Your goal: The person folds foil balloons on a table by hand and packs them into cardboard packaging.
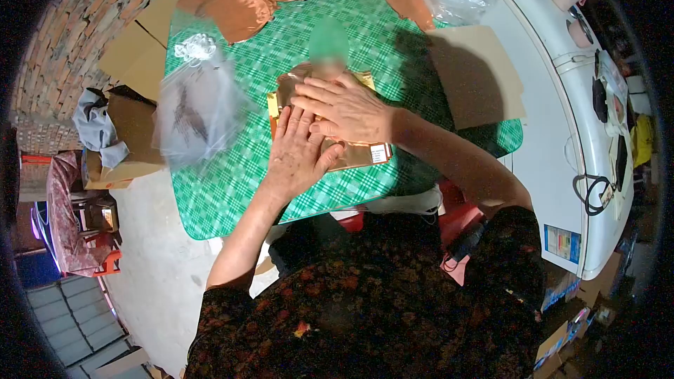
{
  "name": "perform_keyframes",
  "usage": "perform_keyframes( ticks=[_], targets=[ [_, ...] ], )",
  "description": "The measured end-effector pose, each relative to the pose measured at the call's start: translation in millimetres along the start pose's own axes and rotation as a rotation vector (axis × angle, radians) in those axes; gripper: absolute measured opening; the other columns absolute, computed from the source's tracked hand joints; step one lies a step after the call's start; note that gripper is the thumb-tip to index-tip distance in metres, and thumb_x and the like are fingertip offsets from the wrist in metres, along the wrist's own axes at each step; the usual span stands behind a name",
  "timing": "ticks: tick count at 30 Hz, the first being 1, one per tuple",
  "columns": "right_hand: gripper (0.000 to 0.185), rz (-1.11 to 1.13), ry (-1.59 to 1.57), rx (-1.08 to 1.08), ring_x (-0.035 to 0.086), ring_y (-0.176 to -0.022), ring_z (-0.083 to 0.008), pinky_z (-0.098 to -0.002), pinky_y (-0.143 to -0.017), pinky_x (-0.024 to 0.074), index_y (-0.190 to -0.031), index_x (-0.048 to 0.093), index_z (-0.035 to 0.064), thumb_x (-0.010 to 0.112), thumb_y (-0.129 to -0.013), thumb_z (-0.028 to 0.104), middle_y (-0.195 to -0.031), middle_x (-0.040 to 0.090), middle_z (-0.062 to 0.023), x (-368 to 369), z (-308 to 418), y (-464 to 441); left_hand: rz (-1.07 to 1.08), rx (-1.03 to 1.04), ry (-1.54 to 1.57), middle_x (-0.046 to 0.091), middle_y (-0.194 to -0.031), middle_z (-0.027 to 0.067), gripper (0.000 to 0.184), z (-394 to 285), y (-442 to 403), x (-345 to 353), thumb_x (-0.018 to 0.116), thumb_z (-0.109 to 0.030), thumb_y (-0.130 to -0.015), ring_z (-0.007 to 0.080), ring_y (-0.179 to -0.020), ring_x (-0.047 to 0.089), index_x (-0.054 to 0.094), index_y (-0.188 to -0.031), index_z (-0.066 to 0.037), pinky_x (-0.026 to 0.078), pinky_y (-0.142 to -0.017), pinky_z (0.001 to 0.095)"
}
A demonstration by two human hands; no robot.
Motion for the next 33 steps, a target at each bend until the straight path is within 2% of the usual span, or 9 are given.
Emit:
perform_keyframes(
  ticks=[3,4,8,15,19,23,24,27,33],
  targets=[
    [0.066,0.13,0.096,0.091,0.024,-0.16,-0.0233,-0.0477,-0.131,0.0141,-0.162,0.038,0.0121,0.05,-0.103,0.039,-0.171,0.031,-0.0098,6.3,-21.2,2.0,-0.095,0.013,0.064,0.031,-0.168,0.0218,0.071,0.1,0.8,1.1,0.046,-0.06,-0.105,0.0385,-0.158,0.023,0.046,-0.157,-0.011,0.013,-0.129,0.0557],
    [0.062,0.132,0.078,0.091,0.027,-0.158,-0.0219,-0.0509,-0.13,0.0127,-0.162,0.039,0.0145,0.04,-0.109,0.048,-0.172,0.03,-0.0065,6.6,-29.0,0.0,-0.114,0.013,0.089,0.031,-0.168,0.0216,0.071,-1.0,1.1,-0.6,0.046,-0.059,-0.105,0.0384,-0.158,0.023,0.047,-0.157,-0.011,0.013,-0.129,0.0556],
    [0.057,0.112,0.311,0.07,0.025,-0.158,-0.021,-0.0569,-0.129,0.0092,-0.162,0.041,0.0198,0.035,-0.111,0.045,-0.171,0.033,0.001,11.0,-50.9,-6.5,-0.182,0.022,0.144,0.033,-0.166,0.0211,0.071,-2.4,0.1,-5.5,0.046,-0.059,-0.105,0.0385,-0.158,0.024,0.049,-0.155,-0.009,0.013,-0.129,0.0557],
    [0.056,0.23,-0.172,0.064,0.022,-0.159,-0.0223,-0.0591,-0.13,0.0058,-0.159,0.045,0.0181,0.03,-0.112,0.043,-0.169,0.037,-0.0018,15.2,-21.1,-37.8,-0.044,-0.003,0.131,0.038,-0.163,0.0211,0.069,-0.6,0.5,-6.6,0.047,-0.058,-0.105,0.0388,-0.156,0.026,0.05,-0.155,-0.01,0.014,-0.129,0.056],
    [0.058,0.142,0.075,0.073,0.021,-0.16,-0.0244,-0.0561,-0.131,0.0057,-0.161,0.04,0.0165,0.032,-0.111,0.044,-0.169,0.037,-0.0013,20.2,-44.3,-37.8,-0.148,0.003,0.126,0.034,-0.166,0.0206,0.068,-1.7,1.5,-3.6,0.048,-0.057,-0.105,0.0376,-0.158,0.024,0.048,-0.156,-0.012,0.014,-0.129,0.0552],
    [0.058,0.093,0.134,0.343,0.04,-0.148,-0.0282,-0.0505,-0.124,0.022,-0.155,0.045,0.0075,0.045,-0.108,0.043,-0.156,0.05,-0.0099,-3.8,-60.3,-20.9,-0.161,0.016,0.116,0.03,-0.168,0.02,0.069,-1.1,1.7,-4.0,0.049,-0.056,-0.105,0.0369,-0.158,0.023,0.043,-0.16,-0.016,0.015,-0.129,0.0544],
    [0.055,0.015,0.165,0.325,0.051,-0.134,-0.0296,-0.0457,-0.113,0.0362,-0.146,0.052,0.0033,0.054,-0.104,0.039,-0.137,0.06,-0.014,-9.5,-61.0,-14.0,-0.161,0.014,0.116,0.031,-0.168,0.02,0.069,-0.9,2.3,-4.0,0.049,-0.056,-0.105,0.0369,-0.158,0.023,0.042,-0.161,-0.016,0.015,-0.129,0.0543],
    [0.046,-0.038,0.12,0.231,0.058,-0.118,-0.0301,-0.0425,-0.101,0.0468,-0.133,0.061,0.0026,0.062,-0.099,0.033,-0.118,0.064,-0.0138,-22.1,-57.1,7.8,-0.158,0.014,0.121,0.031,-0.168,0.02,0.069,-1.6,2.2,-4.8,0.05,-0.055,-0.105,0.0368,-0.158,0.023,0.041,-0.161,-0.017,0.015,-0.129,0.0542],
    [0.036,-0.087,0.013,0.334,0.061,-0.098,-0.037,-0.048,-0.087,0.0513,-0.112,0.063,0.0017,0.075,-0.09,0.028,-0.102,0.061,-0.0173,-16.5,-65.1,3.6,-0.165,0.01,0.127,0.03,-0.169,0.0192,0.068,-2.2,2.3,-6.3,0.05,-0.054,-0.105,0.0366,-0.158,0.024,0.041,-0.161,-0.017,0.015,-0.129,0.0543]
  ],
)
Point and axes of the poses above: each hand's wrist, its own y-axis away from the middle knuckle, its own x-axis out of the palm, z = x × y, the point moved 2 cm from there along -y, towards the middle knuckle
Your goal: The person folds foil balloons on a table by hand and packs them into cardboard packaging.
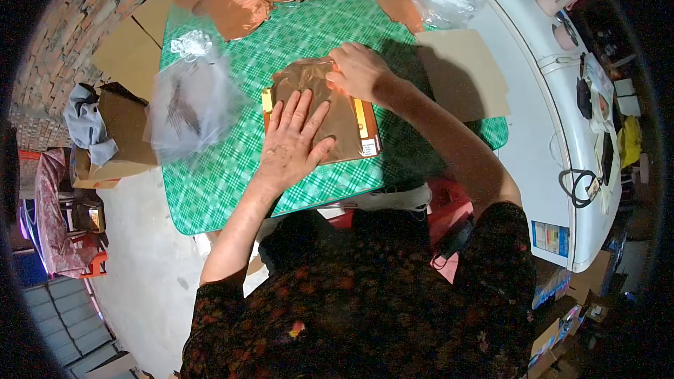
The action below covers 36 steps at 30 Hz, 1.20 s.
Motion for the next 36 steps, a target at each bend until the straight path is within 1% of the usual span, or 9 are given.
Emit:
perform_keyframes(
  ticks=[3,6,9,15,18,21,27,30,36],
  targets=[
    [0.037,-0.038,0.126,-0.175,0.061,-0.097,-0.0404,-0.0504,-0.086,0.0519,-0.108,0.061,0.0015,0.078,-0.087,0.027,-0.101,0.06,-0.0191,-3.0,-14.9,12.5,-0.005,0.005,0.008,0.031,-0.169,0.019,0.068,1.2,0.1,1.9,0.05,-0.054,-0.105,0.0363,-0.158,0.024,0.041,-0.161,-0.018,0.015,-0.129,0.0542],
    [0.031,-0.03,0.029,0.001,0.059,-0.104,-0.0356,-0.0455,-0.09,0.0497,-0.115,0.064,0.0005,0.074,-0.092,0.019,-0.109,0.06,-0.0178,-14.2,-15.2,35.2,-0.008,0.005,-0.016,0.031,-0.169,0.0189,0.068,1.0,-0.6,2.9,0.05,-0.055,-0.105,0.0361,-0.158,0.025,0.041,-0.162,-0.018,0.016,-0.129,0.0539],
    [0.023,-0.053,-0.003,-0.022,0.059,-0.103,-0.0348,-0.044,-0.09,0.0497,-0.103,0.069,0.0017,0.075,-0.09,0.02,-0.109,0.06,-0.0156,-12.2,-17.2,44.2,-0.014,0.012,-0.022,0.031,-0.169,0.0188,0.068,0.8,-0.2,2.7,0.049,-0.055,-0.105,0.0361,-0.158,0.025,0.041,-0.162,-0.018,0.016,-0.129,0.0536],
    [0.025,-0.031,0.251,-0.426,0.056,-0.105,-0.0344,-0.0456,-0.093,0.0478,-0.095,0.072,0.0023,0.076,-0.089,0.027,-0.11,0.06,-0.0133,-16.2,-12.2,36.8,-0.017,0.013,-0.032,0.032,-0.169,0.0188,0.068,1.5,0.4,3.7,0.048,-0.056,-0.105,0.0359,-0.158,0.025,0.041,-0.161,-0.018,0.016,-0.129,0.0533],
    [0.032,0.018,0.307,-0.33,0.053,-0.11,-0.0349,-0.0468,-0.095,0.047,-0.105,0.071,0.0026,0.073,-0.091,0.032,-0.112,0.059,-0.0131,-3.2,-13.4,26.3,-0.012,0.005,-0.023,0.032,-0.168,0.0187,0.067,0.7,0.1,2.3,0.049,-0.055,-0.105,0.0359,-0.158,0.025,0.041,-0.161,-0.018,0.016,-0.129,0.0534],
    [0.037,-0.065,0.134,-0.031,0.058,-0.1,-0.0387,-0.0489,-0.093,0.0506,-0.11,0.065,0.0034,0.077,-0.087,0.029,-0.098,0.06,-0.0154,-1.3,-0.3,8.4,-0.007,0.008,-0.028,0.032,-0.169,0.0187,0.068,1.4,0.4,3.3,0.049,-0.055,-0.105,0.0359,-0.158,0.025,0.041,-0.161,-0.018,0.016,-0.129,0.0535],
    [0.039,0.12,0.103,0.087,0.064,-0.109,-0.0412,-0.0492,-0.096,0.0511,-0.109,0.065,0.001,0.073,-0.09,0.035,-0.109,0.068,-0.0219,16.5,1.1,-16.6,-0.015,0.008,-0.023,0.032,-0.169,0.0189,0.068,1.4,-0.1,3.8,0.05,-0.055,-0.105,0.036,-0.158,0.025,0.041,-0.161,-0.017,0.017,-0.129,0.0541],
    [0.034,0.268,0.053,0.164,0.068,-0.106,-0.0414,-0.0495,-0.091,0.054,-0.105,0.068,-0.0015,0.073,-0.09,0.028,-0.106,0.07,-0.0256,17.5,-9.6,-28.1,-0.009,0.008,-0.03,0.031,-0.169,0.019,0.068,1.2,0.1,3.8,0.051,-0.054,-0.105,0.036,-0.158,0.025,0.042,-0.161,-0.017,0.017,-0.129,0.0544],
    [0.028,0.364,-0.171,0.259,0.071,-0.101,-0.0432,-0.049,-0.084,0.057,-0.102,0.069,-0.0069,0.068,-0.09,0.019,-0.103,0.071,-0.0297,0.0,-11.2,-41.0,-0.016,0.013,-0.024,0.031,-0.169,0.0192,0.067,2.2,1.0,4.5,0.05,-0.055,-0.105,0.0359,-0.158,0.025,0.042,-0.161,-0.017,0.018,-0.128,0.0545]
  ],
)
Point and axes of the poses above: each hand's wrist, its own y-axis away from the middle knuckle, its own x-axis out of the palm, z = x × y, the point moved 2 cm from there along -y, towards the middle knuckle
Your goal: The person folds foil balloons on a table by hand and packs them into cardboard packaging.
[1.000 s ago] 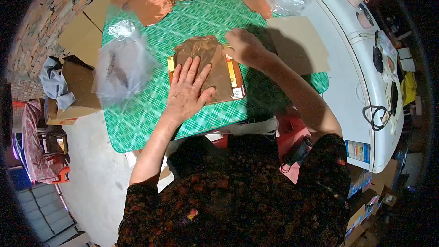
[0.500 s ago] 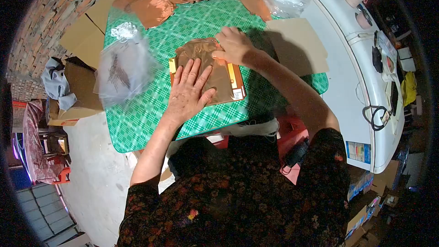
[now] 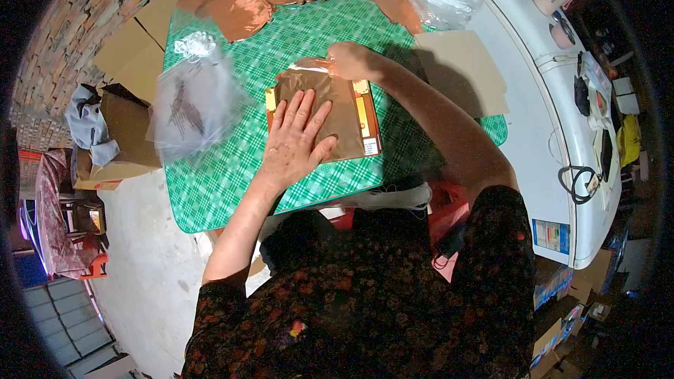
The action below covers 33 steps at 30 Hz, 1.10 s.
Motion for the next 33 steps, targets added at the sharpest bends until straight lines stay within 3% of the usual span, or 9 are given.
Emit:
perform_keyframes(
  ticks=[3,9,12,17,21,24,26,29,33],
  targets=[
    [0.027,0.127,0.085,0.052,0.071,-0.103,-0.0425,-0.0489,-0.085,0.0568,-0.106,0.07,-0.0053,0.066,-0.092,0.018,-0.104,0.071,-0.0296,0.2,-0.7,-7.3,0.013,0.004,0.018,0.031,-0.168,0.0194,0.067,-0.2,0.2,-1.6,0.049,-0.055,-0.105,0.0361,-0.158,0.025,0.042,-0.161,-0.018,0.018,-0.128,0.0545],
    [0.023,-0.082,-0.058,-0.065,0.072,-0.094,-0.0419,-0.0481,-0.079,0.0569,-0.111,0.068,-0.0001,0.064,-0.094,0.015,-0.099,0.071,-0.0252,-4.7,6.5,8.4,0.016,0.007,0.011,0.03,-0.169,0.0197,0.07,1.4,0.1,-0.7,0.049,-0.055,-0.105,0.0361,-0.158,0.024,0.037,-0.163,-0.017,0.017,-0.129,0.0544],
    [0.021,-0.268,-0.075,-0.325,0.072,-0.087,-0.0405,-0.0473,-0.074,0.0565,-0.113,0.064,0.0008,0.063,-0.097,0.014,-0.094,0.068,-0.025,-15.9,9.2,13.8,-0.106,0.021,0.061,0.026,-0.171,0.0198,0.074,2.3,-2.9,-6.3,0.051,-0.055,-0.105,0.0366,-0.16,0.02,0.034,-0.165,-0.015,0.015,-0.129,0.0543],
    [0.02,-0.53,-0.005,-0.413,0.07,-0.082,-0.0375,-0.0454,-0.072,0.056,-0.115,0.061,0.0013,0.063,-0.098,0.011,-0.093,0.067,-0.0234,-71.3,77.1,42.6,-0.357,0.04,0.2,0.025,-0.171,0.0219,0.073,0.6,-5.4,-57.6,0.059,-0.046,-0.101,0.0453,-0.158,0.018,0.04,-0.16,-0.009,0.01,-0.126,0.0628],
    [0.019,-0.684,0.054,-0.834,0.07,-0.091,-0.0327,-0.0457,-0.075,0.0551,-0.113,0.064,0.0018,0.064,-0.094,0.007,-0.101,0.071,-0.0194,-80.0,95.7,78.4,-0.722,0.017,0.225,0.039,-0.164,0.0225,0.057,10.7,20.3,-107.4,0.055,-0.027,-0.101,0.0423,-0.155,0.03,0.048,-0.154,-0.006,0.02,-0.126,0.0575],
    [0.022,-0.739,0.377,-0.798,0.069,-0.1,-0.0294,-0.0447,-0.08,0.0534,-0.111,0.067,0.0022,0.065,-0.089,0.005,-0.11,0.072,-0.0152,-36.5,104.7,121.7,-0.778,-0.04,0.264,0.047,-0.158,0.0218,0.051,34.0,39.0,-125.4,0.054,-0.021,-0.1,0.0416,-0.151,0.038,0.053,-0.149,-0.005,0.027,-0.124,0.0542],
    [0.023,-0.665,0.379,-0.812,0.068,-0.103,-0.0266,-0.041,-0.086,0.0514,-0.107,0.069,0.003,0.068,-0.085,0.009,-0.11,0.072,-0.0122,-2.4,94.9,148.5,-0.725,-0.073,0.286,0.051,-0.154,0.0212,0.046,42.8,43.1,-128.7,0.055,-0.017,-0.101,0.0412,-0.148,0.043,0.056,-0.145,-0.005,0.032,-0.122,0.0513],
    [0.023,-0.393,0.35,-0.72,0.068,-0.11,-0.0292,-0.0436,-0.093,0.0525,-0.103,0.069,0.0008,0.066,-0.084,0.012,-0.117,0.072,-0.0158,46.8,75.1,180.4,-0.526,-0.102,0.301,0.052,-0.154,0.0196,0.042,47.2,38.0,-122.5,0.053,-0.015,-0.103,0.038,-0.146,0.046,0.057,-0.143,-0.003,0.035,-0.121,0.0471],
    [0.022,-0.43,0.36,-0.664,0.069,-0.11,-0.0282,-0.0415,-0.094,0.0509,-0.105,0.069,0.0018,0.063,-0.087,0.014,-0.117,0.073,-0.0155,57.9,78.0,196.1,-0.283,-0.019,0.277,0.053,-0.153,0.0187,0.042,47.5,12.5,-98.2,0.06,-0.016,-0.102,0.0386,-0.142,0.049,0.058,-0.143,-0.006,0.041,-0.118,0.0468]
  ],
)
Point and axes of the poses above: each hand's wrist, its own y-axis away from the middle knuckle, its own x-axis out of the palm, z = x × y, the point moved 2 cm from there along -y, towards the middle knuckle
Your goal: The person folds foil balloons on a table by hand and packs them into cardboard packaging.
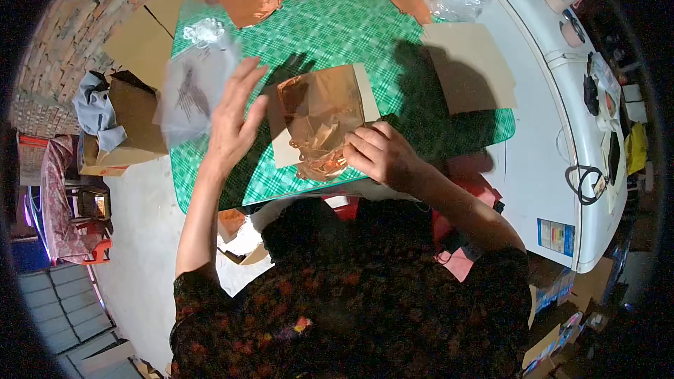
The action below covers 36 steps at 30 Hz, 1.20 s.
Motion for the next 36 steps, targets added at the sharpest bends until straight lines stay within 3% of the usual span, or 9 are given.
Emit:
perform_keyframes(
  ticks=[1,2,6,12,19,27,28,31,36],
  targets=[
    [0.022,0.005,0.008,0.003,0.069,-0.11,-0.0282,-0.0417,-0.094,0.051,-0.105,0.068,0.0018,0.063,-0.087,0.014,-0.117,0.073,-0.0156,0.0,1.1,0.8,0.046,0.032,-0.005,0.054,-0.151,0.0189,0.043,2.0,-6.4,8.6,0.062,-0.017,-0.101,0.0399,-0.14,0.051,0.058,-0.143,-0.007,0.043,-0.116,0.0479],
    [0.022,0.008,0.018,0.006,0.069,-0.11,-0.0281,-0.0418,-0.094,0.051,-0.105,0.068,0.0019,0.063,-0.088,0.014,-0.118,0.073,-0.0157,-0.7,2.0,0.8,0.152,0.01,0.07,0.046,-0.16,0.018,0.045,4.7,-11.6,16.7,0.056,-0.023,-0.107,0.0371,-0.148,0.043,0.053,-0.149,-0.008,0.037,-0.122,0.0462],
    [0.021,0.027,-0.004,0.025,0.069,-0.111,-0.0281,-0.0426,-0.094,0.0517,-0.104,0.068,0.0017,0.062,-0.089,0.015,-0.118,0.072,-0.0164,-2.4,4.9,-0.1,0.293,0.124,0.08,0.041,-0.164,0.0176,0.052,12.3,-33.1,48.9,0.047,-0.035,-0.11,0.0374,-0.151,0.039,0.048,-0.155,-0.01,0.032,-0.125,0.0469],
    [0.019,-0.017,-0.015,0.039,0.069,-0.112,-0.0286,-0.043,-0.092,0.0534,-0.1,0.069,0.0009,0.065,-0.088,0.015,-0.118,0.073,-0.018,2.8,7.1,5.9,0.417,0.313,-0.035,0.038,-0.167,0.0132,0.055,28.4,-37.7,79.8,0.043,-0.039,-0.111,0.0347,-0.154,0.035,0.046,-0.158,-0.012,0.023,-0.129,0.051],
    [0.019,0.003,-0.05,0.072,0.07,-0.11,-0.0289,-0.0436,-0.092,0.0529,-0.1,0.07,0.001,0.066,-0.085,0.013,-0.12,0.072,-0.0179,5.7,8.9,6.9,0.513,0.322,-0.158,0.032,-0.17,0.0093,0.06,32.4,-23.3,89.2,0.037,-0.047,-0.111,0.0301,-0.158,0.027,0.04,-0.162,-0.016,0.016,-0.131,0.0504],
    [0.042,0.114,-0.407,0.294,0.062,-0.122,-0.0328,-0.0456,-0.1,0.0471,-0.113,0.067,0.0001,0.061,-0.071,0.003,-0.126,0.069,-0.0157,-18.4,-5.8,-2.2,0.532,0.319,-0.151,0.031,-0.171,0.009,0.062,34.1,-23.7,89.4,0.039,-0.049,-0.11,0.0295,-0.159,0.026,0.039,-0.162,-0.015,0.015,-0.131,0.0502],
    [0.05,0.019,-0.409,0.299,0.059,-0.128,-0.0336,-0.0475,-0.104,0.0445,-0.126,0.063,-0.0009,0.064,-0.076,0.006,-0.135,0.066,-0.0166,-16.1,-13.3,-1.0,0.534,0.319,-0.149,0.031,-0.171,0.009,0.063,34.2,-23.1,89.9,0.04,-0.049,-0.11,0.0295,-0.159,0.026,0.039,-0.162,-0.015,0.015,-0.131,0.0502],
    [0.059,0.02,-0.174,0.298,0.051,-0.14,-0.0331,-0.0527,-0.114,0.0372,-0.137,0.06,-0.0008,0.071,-0.083,0.019,-0.149,0.055,-0.0197,-10.4,-38.9,-24.5,0.487,0.32,-0.135,0.037,-0.168,0.0105,0.06,30.9,-22.4,89.0,0.045,-0.047,-0.108,0.0299,-0.157,0.03,0.045,-0.157,-0.012,0.018,-0.131,0.0502],
    [0.078,0.095,-0.006,0.325,0.041,-0.15,-0.0351,-0.061,-0.121,0.0239,-0.152,0.047,-0.0017,0.07,-0.091,0.041,-0.159,0.046,-0.0215,31.6,-61.3,-24.3,0.473,0.337,-0.135,0.038,-0.167,0.0107,0.061,29.9,-23.0,88.3,0.047,-0.047,-0.107,0.03,-0.157,0.03,0.045,-0.157,-0.012,0.018,-0.131,0.0503]
  ],
)
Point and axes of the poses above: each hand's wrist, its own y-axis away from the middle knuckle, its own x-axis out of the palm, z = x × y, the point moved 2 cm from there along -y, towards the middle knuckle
